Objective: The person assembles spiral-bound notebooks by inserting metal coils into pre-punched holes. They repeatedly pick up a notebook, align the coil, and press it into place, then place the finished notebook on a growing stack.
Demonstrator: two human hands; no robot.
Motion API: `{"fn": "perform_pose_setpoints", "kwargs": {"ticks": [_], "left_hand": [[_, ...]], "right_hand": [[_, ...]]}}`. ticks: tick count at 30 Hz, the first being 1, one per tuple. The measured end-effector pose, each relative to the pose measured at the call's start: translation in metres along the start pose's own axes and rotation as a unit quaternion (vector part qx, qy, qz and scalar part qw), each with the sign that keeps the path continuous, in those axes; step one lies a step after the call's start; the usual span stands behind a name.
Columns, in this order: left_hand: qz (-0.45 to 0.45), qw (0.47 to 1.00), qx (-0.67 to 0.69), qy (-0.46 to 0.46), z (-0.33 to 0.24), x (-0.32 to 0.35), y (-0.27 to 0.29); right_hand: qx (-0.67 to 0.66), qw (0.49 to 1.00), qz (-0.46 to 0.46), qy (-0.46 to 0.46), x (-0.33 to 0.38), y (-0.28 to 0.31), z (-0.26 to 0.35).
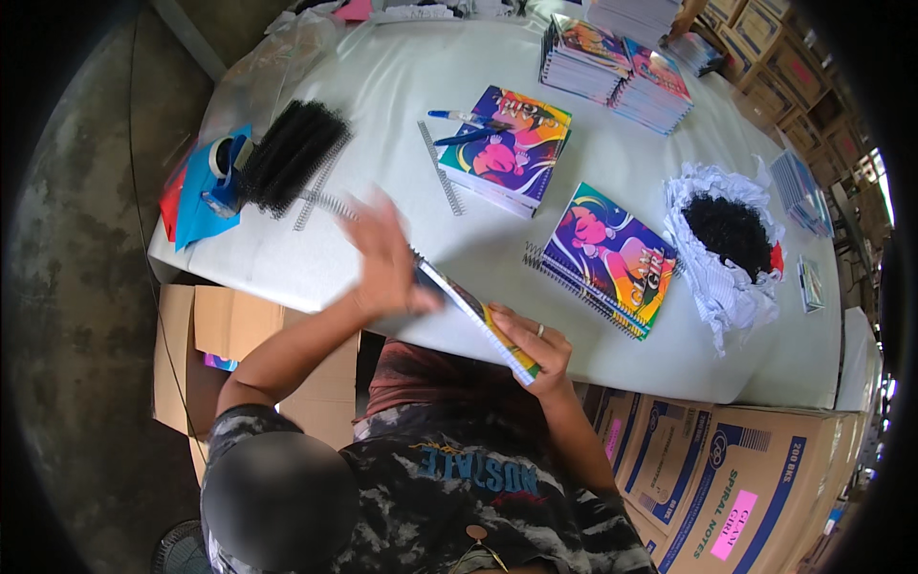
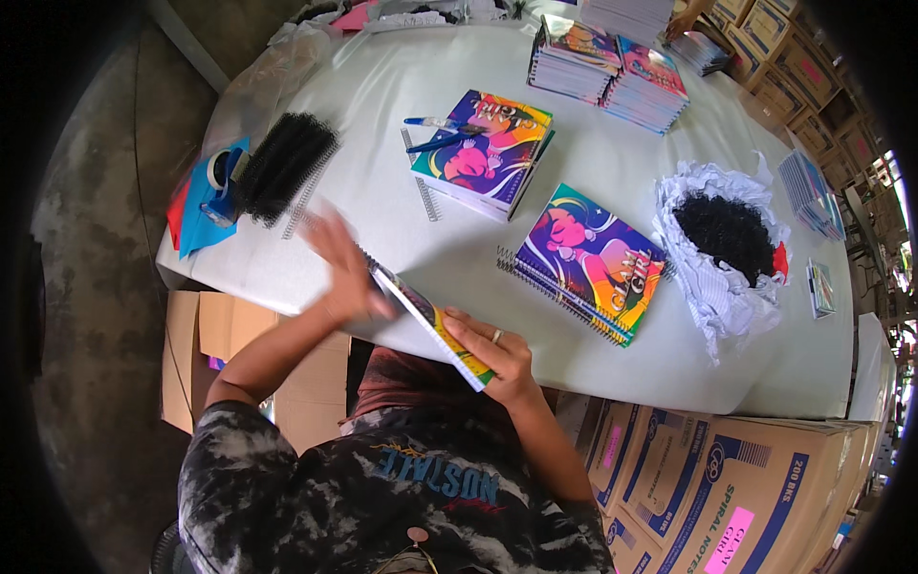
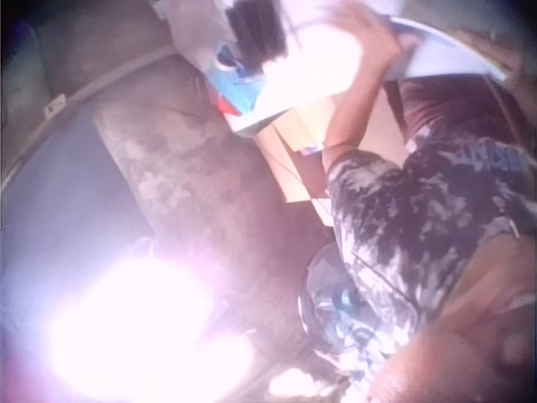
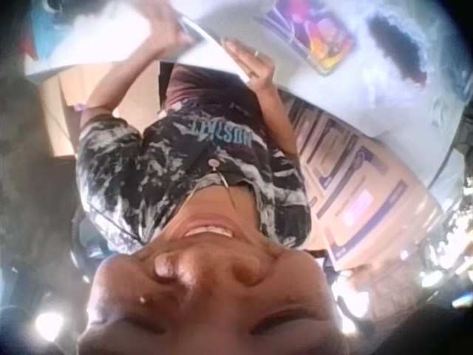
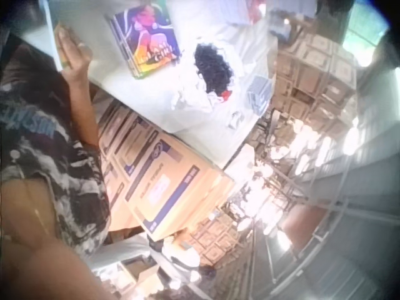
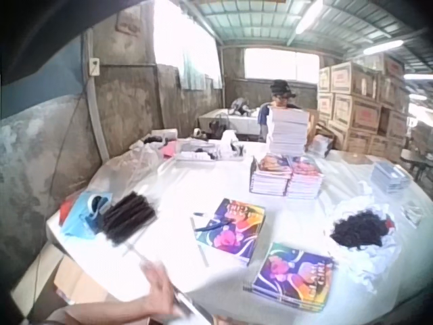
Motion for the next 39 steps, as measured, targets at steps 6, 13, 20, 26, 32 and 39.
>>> {"fn": "perform_pose_setpoints", "kwargs": {"ticks": [6,13,20,26,32,39], "left_hand": [[-0.154,0.974,-0.167,-0.005,0.031,-0.049,0.029],[-0.06,0.987,-0.115,-0.09,0.005,-0.035,0.026],[0.09,0.983,0.012,-0.158,-0.024,-0.017,0.01],[0.096,0.989,0.098,-0.056,-0.016,-0.027,0.001],[0.107,0.992,0.036,-0.063,-0.026,-0.032,0.005],[-0.017,0.991,-0.066,-0.116,-0.008,-0.02,-0.003]], "right_hand": [[-0.01,1.0,-0.008,-0.004,0.0,-0.007,0.001],[0.003,1.0,-0.004,0.019,-0.003,-0.005,-0.003],[-0.005,1.0,-0.014,0.024,-0.005,-0.003,-0.001],[-0.019,1.0,-0.003,0.003,-0.007,-0.012,-0.006],[-0.016,0.999,0.015,0.041,-0.015,-0.017,-0.004],[-0.041,0.999,0.001,-0.005,-0.014,-0.018,-0.006]]}}
Point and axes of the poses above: each hand's wrist, its own x-axis away from the middle knuckle, its own y-axis out of the back of the hand, z = x × y, the point moved 5 cm from there along -x, towards the middle knuckle, and after that the axes turned 14 degrees about z, right-handed, at the moved point
